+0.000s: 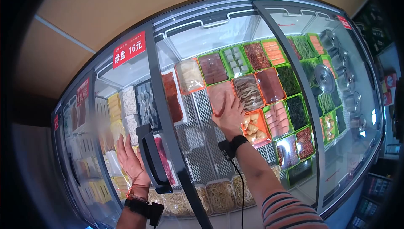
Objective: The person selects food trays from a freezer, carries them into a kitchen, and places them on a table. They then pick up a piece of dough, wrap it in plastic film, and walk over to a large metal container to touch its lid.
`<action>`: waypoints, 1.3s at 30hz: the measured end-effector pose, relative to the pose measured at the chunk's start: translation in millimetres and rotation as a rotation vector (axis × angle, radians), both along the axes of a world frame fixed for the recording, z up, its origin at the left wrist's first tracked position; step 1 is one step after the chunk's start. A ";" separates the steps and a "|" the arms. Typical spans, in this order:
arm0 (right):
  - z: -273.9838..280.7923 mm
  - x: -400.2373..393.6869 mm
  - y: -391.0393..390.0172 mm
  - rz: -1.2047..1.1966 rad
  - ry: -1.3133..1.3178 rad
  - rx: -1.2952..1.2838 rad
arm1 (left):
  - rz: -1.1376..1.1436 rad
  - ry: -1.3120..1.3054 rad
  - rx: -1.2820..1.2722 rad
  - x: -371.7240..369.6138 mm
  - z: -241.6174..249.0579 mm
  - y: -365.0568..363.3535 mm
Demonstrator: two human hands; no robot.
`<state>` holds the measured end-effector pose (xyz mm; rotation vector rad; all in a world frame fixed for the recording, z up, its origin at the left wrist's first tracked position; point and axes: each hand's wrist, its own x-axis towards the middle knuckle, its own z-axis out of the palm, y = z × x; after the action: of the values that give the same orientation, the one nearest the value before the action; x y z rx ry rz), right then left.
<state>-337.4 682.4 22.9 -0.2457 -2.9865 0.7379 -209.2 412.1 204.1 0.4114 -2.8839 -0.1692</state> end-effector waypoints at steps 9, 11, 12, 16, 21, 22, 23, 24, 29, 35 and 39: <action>-27.3 6.6 4.6 0.078 0.146 -0.016 | -0.003 0.011 -0.060 -0.1 0.9 1.2; -32.1 6.7 5.7 0.093 0.127 -0.207 | -0.002 0.008 -0.054 -0.4 1.6 0.7; -34.7 7.2 5.7 0.094 0.126 -0.207 | -0.001 0.005 -0.045 -0.3 1.6 1.2; -29.0 9.5 3.8 0.123 0.091 -0.140 | 0.006 0.009 -0.065 -0.4 1.9 0.8; -14.8 0.3 -10.0 0.407 0.157 -0.068 | 0.019 0.010 -0.024 -0.3 -2.9 -0.7; -16.3 -5.4 -14.7 0.415 0.155 -0.070 | 0.034 0.001 -0.006 0.6 -4.0 -1.3; -17.7 -11.8 -20.0 0.469 0.159 -0.094 | 0.044 -0.001 -0.008 1.3 -3.3 -1.0; -18.7 -18.6 -25.6 0.525 0.163 -0.119 | 0.035 -0.002 -0.003 1.2 -1.6 0.0; -13.9 -32.5 -49.3 0.583 0.122 -0.094 | 0.046 -0.026 -0.017 0.2 0.7 1.7; -78.5 -21.3 -71.6 0.257 -0.171 -0.859 | 0.014 0.016 -0.016 0.2 1.3 0.2; -121.9 -12.0 -79.0 0.069 -0.270 -1.073 | 0.029 0.018 -0.011 -0.4 0.5 1.8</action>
<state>-349.4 603.4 -99.0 -0.2815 -2.4601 2.3888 -209.5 413.9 204.6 0.4476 -2.8586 -0.1519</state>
